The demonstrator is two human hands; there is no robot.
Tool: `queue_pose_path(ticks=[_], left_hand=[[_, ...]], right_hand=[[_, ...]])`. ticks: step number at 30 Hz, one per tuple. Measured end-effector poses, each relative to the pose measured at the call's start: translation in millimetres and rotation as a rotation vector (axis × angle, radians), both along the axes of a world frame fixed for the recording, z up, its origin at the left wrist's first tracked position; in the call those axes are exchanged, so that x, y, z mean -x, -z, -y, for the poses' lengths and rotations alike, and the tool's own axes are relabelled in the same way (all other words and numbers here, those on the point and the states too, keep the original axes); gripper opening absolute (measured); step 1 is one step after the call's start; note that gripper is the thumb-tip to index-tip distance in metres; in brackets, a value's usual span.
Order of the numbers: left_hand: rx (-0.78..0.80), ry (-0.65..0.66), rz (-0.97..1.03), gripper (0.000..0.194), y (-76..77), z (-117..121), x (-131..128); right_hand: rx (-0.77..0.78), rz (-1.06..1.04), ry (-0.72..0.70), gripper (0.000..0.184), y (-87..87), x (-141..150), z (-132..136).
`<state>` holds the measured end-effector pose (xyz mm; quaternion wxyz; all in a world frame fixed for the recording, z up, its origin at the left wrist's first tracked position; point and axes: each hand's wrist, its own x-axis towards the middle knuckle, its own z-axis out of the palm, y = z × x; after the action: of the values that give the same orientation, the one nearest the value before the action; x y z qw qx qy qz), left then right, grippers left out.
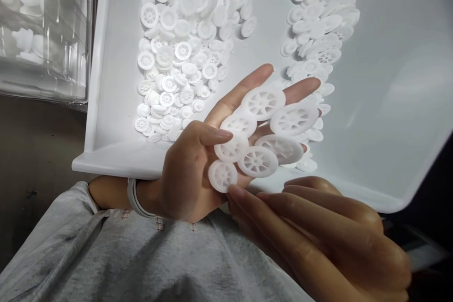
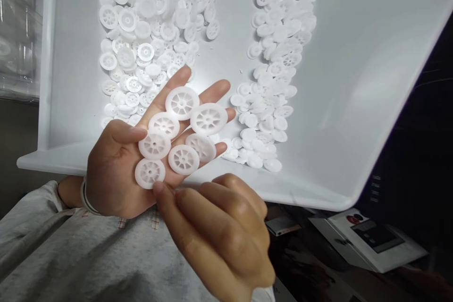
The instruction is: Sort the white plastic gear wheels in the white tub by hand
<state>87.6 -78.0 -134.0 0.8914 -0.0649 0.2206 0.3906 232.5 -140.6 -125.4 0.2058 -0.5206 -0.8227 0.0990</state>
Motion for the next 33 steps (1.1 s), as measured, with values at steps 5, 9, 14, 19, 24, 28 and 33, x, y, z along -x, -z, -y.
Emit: queue_pose_path(ticks=[5, 9, 14, 19, 24, 28, 33], left_hand=[[-0.027, -0.009, -0.072, 0.055, -3.2, -0.4, -1.6], [-0.013, -0.038, -0.061, 0.058, -3.3, -0.4, -4.2], [-0.023, -0.03, -0.077, 0.056, -2.1, -0.8, -5.6], [0.03, -0.036, -0.086, 0.057, -4.8, -1.0, -6.6], [0.078, -0.036, -0.067, 0.058, -7.2, -1.7, -7.2], [0.082, -0.047, -0.088, 0.056, -6.1, -2.1, -7.2], [0.109, -0.088, -0.064, 0.05, -5.9, 0.1, -7.4]], right_hand=[[-0.017, 0.035, 0.025, 0.024, -0.5, 19.8, 3.8], [-0.056, 0.064, 0.055, 0.02, 2.4, 19.9, 4.9], [-0.364, -0.147, 0.163, 0.014, 13.8, 21.4, 3.0], [-0.384, -0.204, 0.156, 0.014, 17.5, 25.3, 2.7], [-0.38, -0.171, 0.16, 0.017, 18.0, 20.5, 2.0], [-0.342, -0.178, 0.088, 0.016, 18.9, 18.5, 2.9], [-0.326, -0.162, 0.104, 0.017, 0.7, 6.9, 10.3]])
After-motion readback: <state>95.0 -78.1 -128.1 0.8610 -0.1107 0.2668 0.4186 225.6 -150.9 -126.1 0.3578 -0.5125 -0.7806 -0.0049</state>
